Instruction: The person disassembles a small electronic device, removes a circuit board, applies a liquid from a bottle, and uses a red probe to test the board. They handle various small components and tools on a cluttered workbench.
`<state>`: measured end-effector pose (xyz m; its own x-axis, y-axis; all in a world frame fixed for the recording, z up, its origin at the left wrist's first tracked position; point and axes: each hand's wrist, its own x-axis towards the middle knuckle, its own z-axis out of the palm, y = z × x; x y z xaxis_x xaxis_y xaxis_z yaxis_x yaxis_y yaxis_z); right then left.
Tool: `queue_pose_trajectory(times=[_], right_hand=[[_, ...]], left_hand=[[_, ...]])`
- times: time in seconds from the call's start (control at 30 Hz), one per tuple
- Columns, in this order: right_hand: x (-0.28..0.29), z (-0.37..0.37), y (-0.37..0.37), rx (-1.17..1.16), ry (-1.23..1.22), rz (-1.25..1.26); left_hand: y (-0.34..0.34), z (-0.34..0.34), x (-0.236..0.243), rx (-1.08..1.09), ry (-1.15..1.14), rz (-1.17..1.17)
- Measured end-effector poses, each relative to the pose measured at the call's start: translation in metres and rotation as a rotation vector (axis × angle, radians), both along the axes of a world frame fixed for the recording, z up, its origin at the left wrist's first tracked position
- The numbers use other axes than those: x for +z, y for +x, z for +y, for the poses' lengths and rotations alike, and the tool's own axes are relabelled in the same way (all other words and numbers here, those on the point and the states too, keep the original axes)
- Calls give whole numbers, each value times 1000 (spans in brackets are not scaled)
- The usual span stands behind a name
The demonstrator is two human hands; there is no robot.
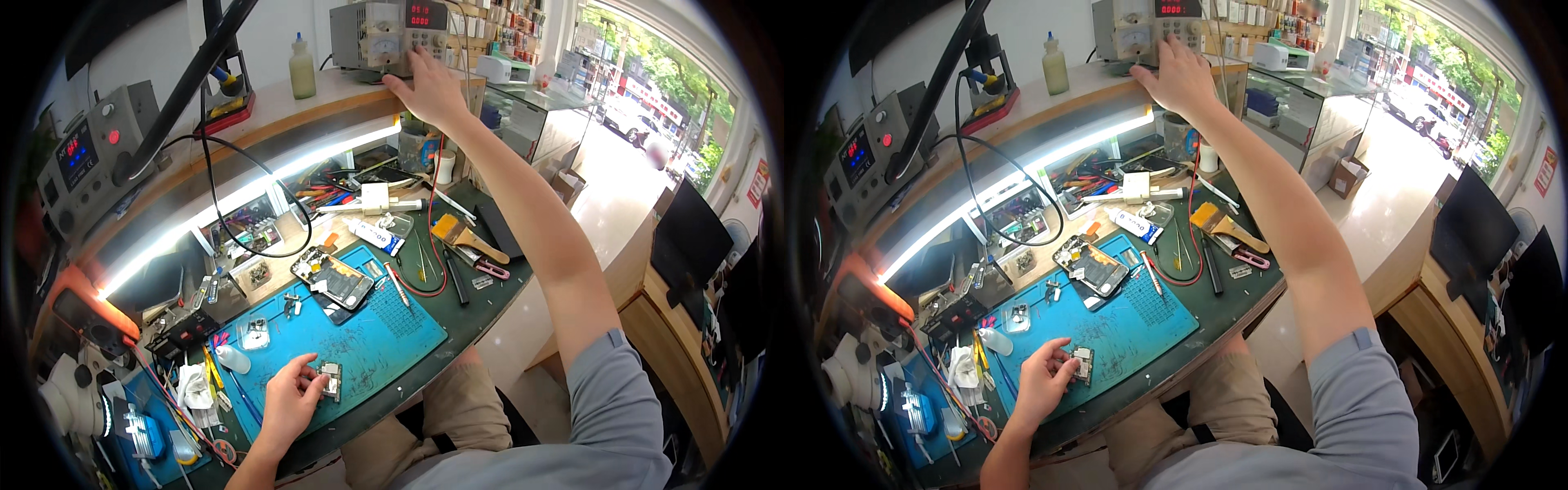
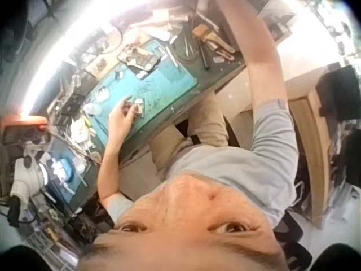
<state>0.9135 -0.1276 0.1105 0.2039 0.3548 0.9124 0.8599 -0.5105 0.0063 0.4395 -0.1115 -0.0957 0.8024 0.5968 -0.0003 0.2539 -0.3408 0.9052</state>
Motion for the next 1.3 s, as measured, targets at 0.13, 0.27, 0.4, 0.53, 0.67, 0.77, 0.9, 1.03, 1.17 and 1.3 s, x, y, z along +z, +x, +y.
queue_pose_trajectory(times=[0.13, 0.27, 0.4, 0.53, 0.67, 0.77, 0.9, 1.03, 1.17, 1.3], right_hand=[[-4, 3, 4, 58, 12, 64], [0, 0, 2, 57, 23, 58], [17, -14, 1, 215, 70, 271], [12, -18, 16, 301, 189, 305], [2, -15, 19, 211, 123, 247], [-7, -10, 27, 188, 178, 160], [-33, -21, -19, 280, 190, 98], [-103, -68, -108, 312, -430, 461], [-181, -82, -119, 147, -761, 608], [-211, -67, -102, 140, -663, 660]], left_hand=[[-1, 0, -5, -25, 90, -17], [1, -1, -6, -7, 112, -22], [-1, -1, -3, 9, 138, -13], [0, -1, -3, -12, 148, -33], [1, 1, -4, -27, 110, -28], [4, 1, -7, -30, 84, -33], [-4, 3, -7, 38, -112, -33], [-4, 4, 4, 46, -334, -114], [3, 1, 8, -11, -478, -162], [2, 1, 7, -41, -485, -151]])
